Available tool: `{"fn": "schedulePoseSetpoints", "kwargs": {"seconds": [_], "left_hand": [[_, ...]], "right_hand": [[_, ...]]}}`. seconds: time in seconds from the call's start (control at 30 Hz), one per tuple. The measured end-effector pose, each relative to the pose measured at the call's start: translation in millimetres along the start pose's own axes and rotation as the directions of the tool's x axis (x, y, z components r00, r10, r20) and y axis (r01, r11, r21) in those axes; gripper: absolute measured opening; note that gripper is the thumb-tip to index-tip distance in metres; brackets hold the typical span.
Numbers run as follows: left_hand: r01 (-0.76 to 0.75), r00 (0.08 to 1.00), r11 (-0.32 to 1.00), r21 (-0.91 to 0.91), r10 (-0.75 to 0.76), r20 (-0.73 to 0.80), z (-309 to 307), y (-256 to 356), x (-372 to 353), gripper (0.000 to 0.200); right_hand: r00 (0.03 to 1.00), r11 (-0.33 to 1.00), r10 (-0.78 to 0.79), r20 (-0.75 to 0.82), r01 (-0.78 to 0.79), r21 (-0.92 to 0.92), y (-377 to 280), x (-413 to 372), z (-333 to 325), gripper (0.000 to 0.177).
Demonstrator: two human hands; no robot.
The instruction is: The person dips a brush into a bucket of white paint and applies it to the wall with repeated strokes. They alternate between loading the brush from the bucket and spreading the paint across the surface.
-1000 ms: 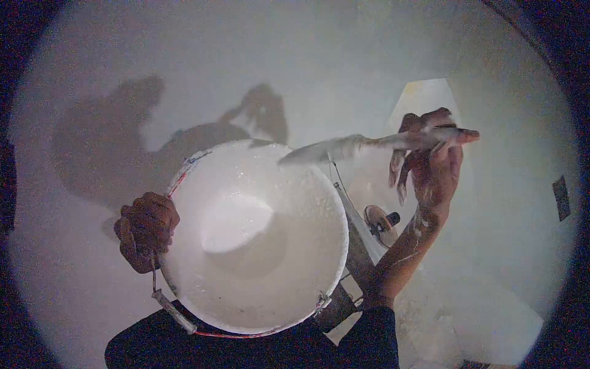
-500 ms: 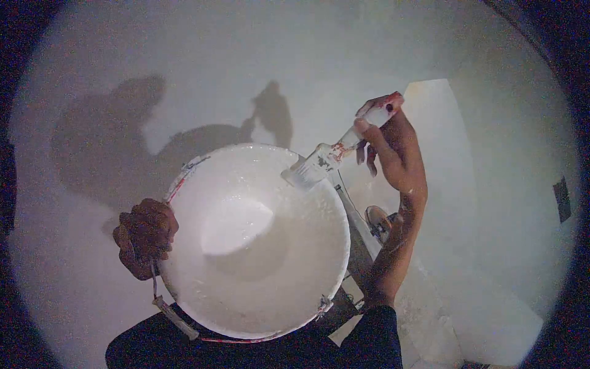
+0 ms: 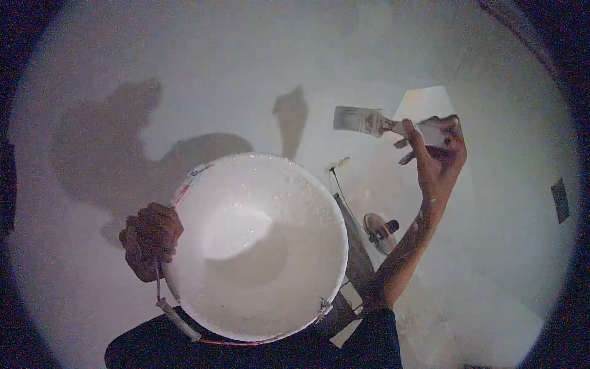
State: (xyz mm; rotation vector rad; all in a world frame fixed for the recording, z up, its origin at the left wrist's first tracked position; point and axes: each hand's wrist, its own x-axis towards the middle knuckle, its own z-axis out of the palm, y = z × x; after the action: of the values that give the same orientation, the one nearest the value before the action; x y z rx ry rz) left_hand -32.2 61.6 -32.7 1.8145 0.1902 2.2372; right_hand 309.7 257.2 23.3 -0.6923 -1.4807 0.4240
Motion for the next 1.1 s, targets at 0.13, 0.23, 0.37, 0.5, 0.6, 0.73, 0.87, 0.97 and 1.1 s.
{"fn": "schedulePoseSetpoints", "kwargs": {"seconds": [0.13,0.23,0.37,0.5,0.6,0.73,0.87,0.97,1.1], "left_hand": [[-0.029,1.0,0.999,0.026,0.028,0.005,3.2,-1.4,9.0,0.047],[0.12,0.993,0.987,0.109,-0.122,0.01,-6.8,7.1,-9.4,0.052],[0.073,0.981,0.997,0.013,-0.07,-0.183,-8.1,0.7,-20.0,0.046],[0.179,0.958,0.983,0.035,-0.167,-0.234,-19.7,11.5,-38.5,0.058],[0.227,0.961,0.962,0.148,-0.197,-0.193,-38.8,3.3,-44.3,0.06],[0.119,0.99,0.993,0.002,-0.119,-0.07,-15.3,-1.9,-18.3,0.062],[0.151,0.978,0.984,0.09,-0.136,-0.158,-5.8,-1.8,-18.4,0.062],[0.164,0.974,0.986,0.023,-0.159,-0.16,7.8,1.2,-13.2,0.054],[0.158,0.941,0.96,-0.23,-0.217,-0.259,-1.1,-5.9,-37.3,0.052]], "right_hand": [[0.999,0.998,0.051,-0.019,-0.052,-0.038,8.6,0.3,-7.8,0.026],[0.976,0.972,0.219,-0.001,-0.218,-0.092,33.1,-1.3,-7.3,0.022],[0.94,0.919,0.335,0.071,-0.342,0.195,3.5,-2.3,24.4,0.023],[0.904,0.822,0.392,0.17,-0.427,0.377,16.0,-6.7,29.0,0.032],[0.888,0.773,0.403,0.222,-0.46,0.436,35.1,-8.7,46.6,0.028],[0.852,0.523,0.418,0.315,-0.51,0.683,67.0,-17.1,56.0,0.024],[0.789,0.226,0.492,0.368,-0.524,0.821,66.9,-22.1,72.8,0.027],[0.74,-0.159,0.496,0.454,-0.437,0.885,66.7,-24.1,74.5,0.028],[0.689,-0.204,0.43,0.584,-0.556,0.806,58.5,-21.2,77.6,0.04]]}}
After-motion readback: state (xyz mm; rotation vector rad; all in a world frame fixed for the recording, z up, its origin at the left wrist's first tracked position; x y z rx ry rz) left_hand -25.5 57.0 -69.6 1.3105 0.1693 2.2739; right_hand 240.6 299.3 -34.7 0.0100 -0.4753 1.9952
